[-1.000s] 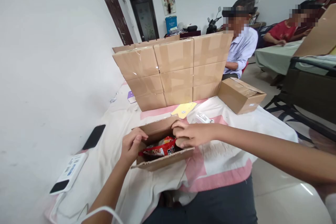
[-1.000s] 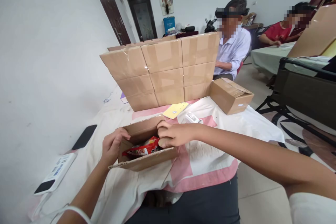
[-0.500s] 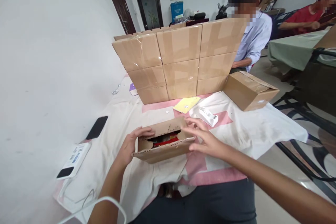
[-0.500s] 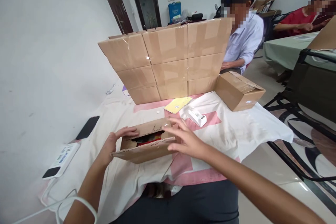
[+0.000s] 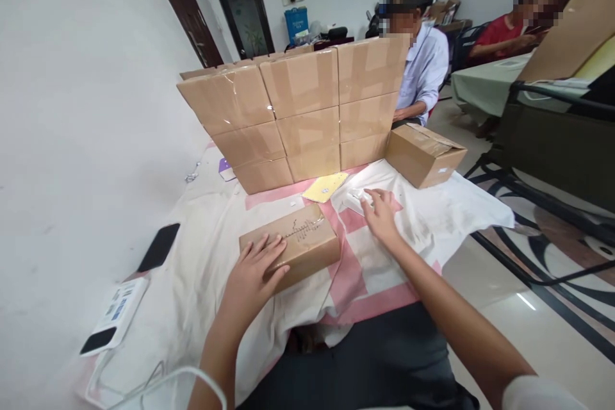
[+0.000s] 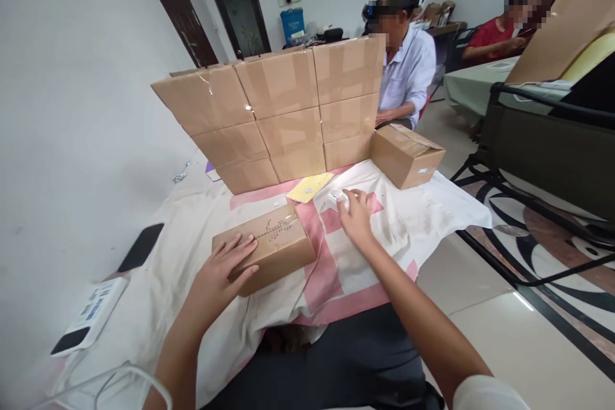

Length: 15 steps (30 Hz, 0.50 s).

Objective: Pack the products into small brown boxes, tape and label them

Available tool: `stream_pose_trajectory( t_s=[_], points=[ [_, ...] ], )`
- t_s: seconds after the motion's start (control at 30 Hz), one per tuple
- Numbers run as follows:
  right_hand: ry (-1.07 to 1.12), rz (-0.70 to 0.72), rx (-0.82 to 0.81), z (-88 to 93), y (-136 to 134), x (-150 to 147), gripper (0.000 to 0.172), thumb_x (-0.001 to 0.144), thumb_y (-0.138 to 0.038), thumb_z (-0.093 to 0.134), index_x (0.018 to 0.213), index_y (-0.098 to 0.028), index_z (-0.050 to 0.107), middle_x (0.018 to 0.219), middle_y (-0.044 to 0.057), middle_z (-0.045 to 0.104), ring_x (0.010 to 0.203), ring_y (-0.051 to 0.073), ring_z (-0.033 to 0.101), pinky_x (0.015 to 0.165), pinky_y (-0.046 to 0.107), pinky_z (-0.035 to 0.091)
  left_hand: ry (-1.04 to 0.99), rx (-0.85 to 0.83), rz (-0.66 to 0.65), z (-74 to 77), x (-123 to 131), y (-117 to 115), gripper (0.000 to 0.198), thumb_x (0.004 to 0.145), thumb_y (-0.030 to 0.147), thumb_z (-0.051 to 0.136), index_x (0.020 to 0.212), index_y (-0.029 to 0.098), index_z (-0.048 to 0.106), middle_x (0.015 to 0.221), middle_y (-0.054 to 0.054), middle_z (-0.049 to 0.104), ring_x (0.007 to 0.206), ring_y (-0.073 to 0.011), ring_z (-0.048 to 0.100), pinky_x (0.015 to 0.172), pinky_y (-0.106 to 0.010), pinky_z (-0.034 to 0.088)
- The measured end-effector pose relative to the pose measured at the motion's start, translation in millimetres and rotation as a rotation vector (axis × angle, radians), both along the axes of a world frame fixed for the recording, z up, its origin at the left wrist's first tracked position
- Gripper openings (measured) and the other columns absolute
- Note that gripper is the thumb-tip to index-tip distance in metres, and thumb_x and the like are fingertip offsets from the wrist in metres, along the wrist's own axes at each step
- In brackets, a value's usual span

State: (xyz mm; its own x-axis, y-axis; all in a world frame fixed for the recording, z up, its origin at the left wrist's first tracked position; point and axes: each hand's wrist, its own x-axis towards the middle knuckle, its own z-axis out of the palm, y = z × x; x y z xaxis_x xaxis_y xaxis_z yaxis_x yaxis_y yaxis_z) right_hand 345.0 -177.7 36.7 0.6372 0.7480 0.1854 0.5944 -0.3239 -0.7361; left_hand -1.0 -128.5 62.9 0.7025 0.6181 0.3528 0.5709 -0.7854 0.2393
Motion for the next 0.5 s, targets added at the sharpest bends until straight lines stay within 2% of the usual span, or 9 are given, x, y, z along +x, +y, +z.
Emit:
stream_pose_trajectory(
  t_s=[0.1, 0.17, 0.23, 0.3, 0.37, 0.43, 0.5],
  points=[
    [0.039, -0.023, -0.206, 8.0, 9, 47, 0.033, 0.1, -0.032, 0.048, 0.11, -0.017, 0.075, 0.129, 0.017, 0.063, 0.129, 0.034, 0.051, 0.11, 0.048, 0.04, -0.006, 0.058, -0.041, -5.7, -6, 3, 0.046, 0.102, 0.042, 0.054, 0.146, 0.028, 0.059, 0.151, -0.006, 0.06, 0.148, -0.0332, 0.048, 0.119, -0.059, 0.041],
    [0.098, 0.023, -0.28, 14.3, 20, 64, 0.027, 0.097, -0.029, 0.054, 0.09, -0.015, 0.076, 0.107, 0.015, 0.071, 0.113, 0.029, 0.061, 0.098, 0.037, 0.047, -0.008, 0.098, -0.047, -6.6, -7, 2, 0.046, 0.103, 0.041, 0.053, 0.146, 0.028, 0.058, 0.15, -0.006, 0.06, 0.147, -0.033, 0.05, 0.117, -0.057, 0.042],
    [0.165, 0.062, -0.356, 19.1, 31, 73, 0.026, 0.095, -0.028, 0.059, 0.078, -0.013, 0.073, 0.087, 0.011, 0.071, 0.094, 0.024, 0.066, 0.084, 0.029, 0.048, -0.006, 0.128, -0.044, -6.8, -6, 1, 0.045, 0.103, 0.04, 0.053, 0.146, 0.027, 0.057, 0.15, -0.006, 0.061, 0.146, -0.0325, 0.051, 0.117, -0.056, 0.043],
    [0.234, 0.088, -0.432, 22.1, 40, 78, 0.029, 0.095, -0.028, 0.061, 0.073, -0.012, 0.07, 0.071, 0.009, 0.066, 0.074, 0.019, 0.063, 0.07, 0.027, 0.046, -0.012, 0.145, -0.038, -7.4, -5, 1, 0.045, 0.103, 0.04, 0.053, 0.146, 0.028, 0.057, 0.15, -0.006, 0.061, 0.145, -0.0321, 0.051, 0.116, -0.055, 0.043],
    [0.297, 0.098, -0.502, 24.1, 48, 83, 0.031, 0.095, -0.03, 0.062, 0.072, -0.011, 0.068, 0.06, 0.005, 0.058, 0.057, 0.015, 0.054, 0.058, 0.027, 0.041, -0.025, 0.159, -0.036, -8.4, -4, 1, 0.045, 0.103, 0.04, 0.054, 0.145, 0.028, 0.057, 0.149, -0.006, 0.061, 0.144, -0.0323, 0.052, 0.115, -0.055, 0.044],
    [0.35, 0.095, -0.556, 26.2, 53, 87, 0.031, 0.093, -0.033, 0.067, 0.072, -0.011, 0.067, 0.054, 0.002, 0.052, 0.047, 0.012, 0.045, 0.051, 0.027, 0.036, -0.038, 0.172, -0.039, -9.8, -4, 2, 0.045, 0.102, 0.04, 0.055, 0.145, 0.027, 0.058, 0.149, -0.006, 0.062, 0.143, -0.0327, 0.053, 0.115, -0.056, 0.044],
    [0.382, 0.092, -0.562, 28.5, 57, 91, 0.033, 0.09, -0.036, 0.073, 0.072, -0.011, 0.065, 0.053, 0.0, 0.05, 0.044, 0.01, 0.041, 0.047, 0.026, 0.034, -0.044, 0.179, -0.045, -11.3, -5, 3, 0.045, 0.102, 0.04, 0.056, 0.146, 0.027, 0.057, 0.149, -0.006, 0.062, 0.143, -0.0329, 0.054, 0.115, -0.056, 0.044]
  ],
)
